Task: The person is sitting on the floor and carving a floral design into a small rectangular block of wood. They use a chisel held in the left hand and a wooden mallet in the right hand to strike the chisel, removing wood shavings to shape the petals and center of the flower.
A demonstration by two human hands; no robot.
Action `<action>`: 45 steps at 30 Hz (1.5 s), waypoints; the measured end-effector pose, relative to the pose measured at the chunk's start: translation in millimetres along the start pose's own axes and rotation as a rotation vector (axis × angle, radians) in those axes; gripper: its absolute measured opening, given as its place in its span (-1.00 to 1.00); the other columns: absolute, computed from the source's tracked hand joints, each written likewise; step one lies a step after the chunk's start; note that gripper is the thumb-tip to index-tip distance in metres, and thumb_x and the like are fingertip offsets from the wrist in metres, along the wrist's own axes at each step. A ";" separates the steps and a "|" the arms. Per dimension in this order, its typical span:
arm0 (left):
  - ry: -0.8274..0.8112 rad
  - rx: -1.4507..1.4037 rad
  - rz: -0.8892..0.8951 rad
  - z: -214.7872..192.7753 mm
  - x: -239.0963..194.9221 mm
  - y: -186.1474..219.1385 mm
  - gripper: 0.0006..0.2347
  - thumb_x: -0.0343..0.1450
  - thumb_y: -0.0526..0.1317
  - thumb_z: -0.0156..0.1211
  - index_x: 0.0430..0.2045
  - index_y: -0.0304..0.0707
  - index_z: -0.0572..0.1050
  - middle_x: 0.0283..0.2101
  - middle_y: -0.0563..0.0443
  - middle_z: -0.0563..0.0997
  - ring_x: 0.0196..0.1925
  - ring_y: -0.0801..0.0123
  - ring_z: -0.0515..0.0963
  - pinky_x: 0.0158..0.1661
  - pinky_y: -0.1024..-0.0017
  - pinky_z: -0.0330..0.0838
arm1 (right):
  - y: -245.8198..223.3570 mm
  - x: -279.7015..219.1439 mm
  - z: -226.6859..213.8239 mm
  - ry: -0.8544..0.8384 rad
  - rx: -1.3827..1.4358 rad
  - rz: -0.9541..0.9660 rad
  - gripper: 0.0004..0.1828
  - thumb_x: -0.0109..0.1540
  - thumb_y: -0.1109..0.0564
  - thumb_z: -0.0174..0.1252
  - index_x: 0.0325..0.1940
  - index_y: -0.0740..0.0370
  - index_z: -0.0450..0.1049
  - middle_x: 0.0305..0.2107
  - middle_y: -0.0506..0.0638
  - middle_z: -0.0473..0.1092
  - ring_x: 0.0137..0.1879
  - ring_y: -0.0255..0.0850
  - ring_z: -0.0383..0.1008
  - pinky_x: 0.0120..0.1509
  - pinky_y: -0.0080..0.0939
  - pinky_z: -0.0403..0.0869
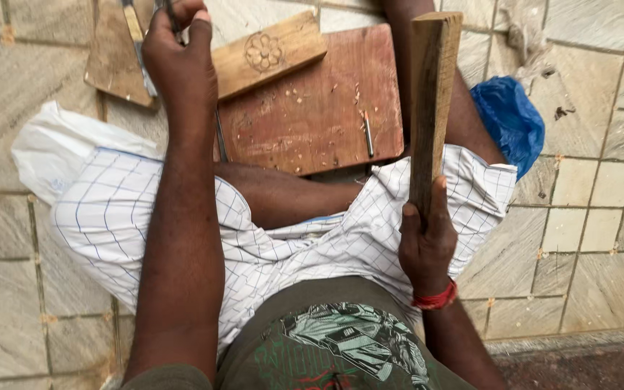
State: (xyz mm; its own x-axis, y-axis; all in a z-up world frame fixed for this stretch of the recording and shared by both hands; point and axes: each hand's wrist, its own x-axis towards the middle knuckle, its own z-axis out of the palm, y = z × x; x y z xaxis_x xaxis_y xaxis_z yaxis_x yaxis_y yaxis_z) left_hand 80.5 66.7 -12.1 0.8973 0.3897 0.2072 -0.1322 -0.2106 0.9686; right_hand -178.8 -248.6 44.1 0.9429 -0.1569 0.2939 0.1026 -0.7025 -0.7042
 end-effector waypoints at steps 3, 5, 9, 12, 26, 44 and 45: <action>0.036 -0.141 0.021 7.0 8.8 7.1 -0.94 0.49 -0.33 0.26 -0.23 -0.28 0.62 -0.16 0.03 0.71 -0.07 0.40 0.66 0.05 0.39 0.53 | -4.6 10.9 0.5 -0.036 -0.184 -0.215 -0.45 0.41 0.28 0.16 0.48 0.13 0.26 -0.20 0.13 0.47 -0.25 -0.02 0.55 -0.23 -0.06 0.51; 0.053 -0.166 0.032 4.1 9.0 7.5 -0.95 0.49 -0.34 0.25 -0.25 -0.29 0.61 -0.18 0.03 0.70 -0.08 0.41 0.65 0.04 0.39 0.51 | -9.6 16.2 15.7 -0.166 -0.264 -0.276 -0.46 0.36 0.27 0.20 0.43 0.10 0.31 -0.27 0.10 0.47 -0.33 -0.03 0.51 -0.30 -0.03 0.49; 0.060 -0.198 -0.002 -2.1 2.6 1.7 -0.97 0.49 -0.34 0.23 -0.30 -0.28 0.60 -0.24 0.07 0.68 -0.11 0.43 0.64 0.02 0.38 0.53 | -21.0 19.8 43.7 -0.372 -0.282 -0.244 -0.41 0.31 0.28 0.22 0.43 0.11 0.34 -0.38 0.05 0.47 -0.47 -0.13 0.49 -0.44 -0.04 0.50; 0.089 -0.230 -0.017 -4.6 5.7 3.5 -0.96 0.47 -0.33 0.27 -0.37 -0.29 0.58 -0.29 0.07 0.66 -0.13 0.44 0.62 0.02 0.38 0.55 | -26.6 27.7 52.9 -0.366 -0.212 -0.301 -0.38 0.33 0.30 0.15 0.48 0.12 0.28 -0.22 0.10 0.50 -0.36 -0.12 0.52 -0.37 -0.08 0.51; 0.057 -0.342 -0.022 -1.6 5.1 11.3 -0.91 0.49 -0.26 0.25 -0.35 -0.29 0.57 -0.30 0.09 0.65 -0.20 0.49 0.61 -0.05 0.40 0.58 | -10.8 21.6 53.4 -0.338 -0.270 -0.234 -0.47 0.32 0.34 0.16 0.40 0.24 0.35 -0.31 0.12 0.49 -0.31 -0.06 0.56 -0.33 -0.10 0.55; 0.107 -0.369 -0.197 -8.5 1.4 10.2 -0.83 0.43 -0.19 0.39 -0.44 -0.29 0.53 -0.40 0.06 0.59 -0.31 0.48 0.52 -0.18 0.37 0.55 | 32.1 13.2 -9.7 -0.402 -0.513 -0.533 -0.39 0.35 0.12 0.24 0.49 0.01 0.28 -0.37 -0.06 0.49 -0.54 -0.31 0.34 -0.55 -0.24 0.33; 0.112 -0.391 -0.182 -8.4 1.1 10.2 -0.83 0.43 -0.19 0.38 -0.43 -0.27 0.53 -0.39 0.08 0.59 -0.30 0.50 0.54 -0.15 0.37 0.59 | 34.4 14.3 -10.1 -0.334 -0.457 -0.591 -0.39 0.37 0.12 0.22 0.50 0.02 0.25 -0.32 -0.05 0.49 -0.51 -0.33 0.34 -0.53 -0.26 0.32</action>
State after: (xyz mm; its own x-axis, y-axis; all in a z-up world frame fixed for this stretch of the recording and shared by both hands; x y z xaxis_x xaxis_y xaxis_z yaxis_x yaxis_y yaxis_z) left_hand 76.6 72.5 -0.9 0.8725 0.4882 0.0209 -0.1445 0.2169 0.9654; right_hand -165.0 -282.0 30.5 0.8255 0.4926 0.2755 0.5412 -0.8294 -0.1388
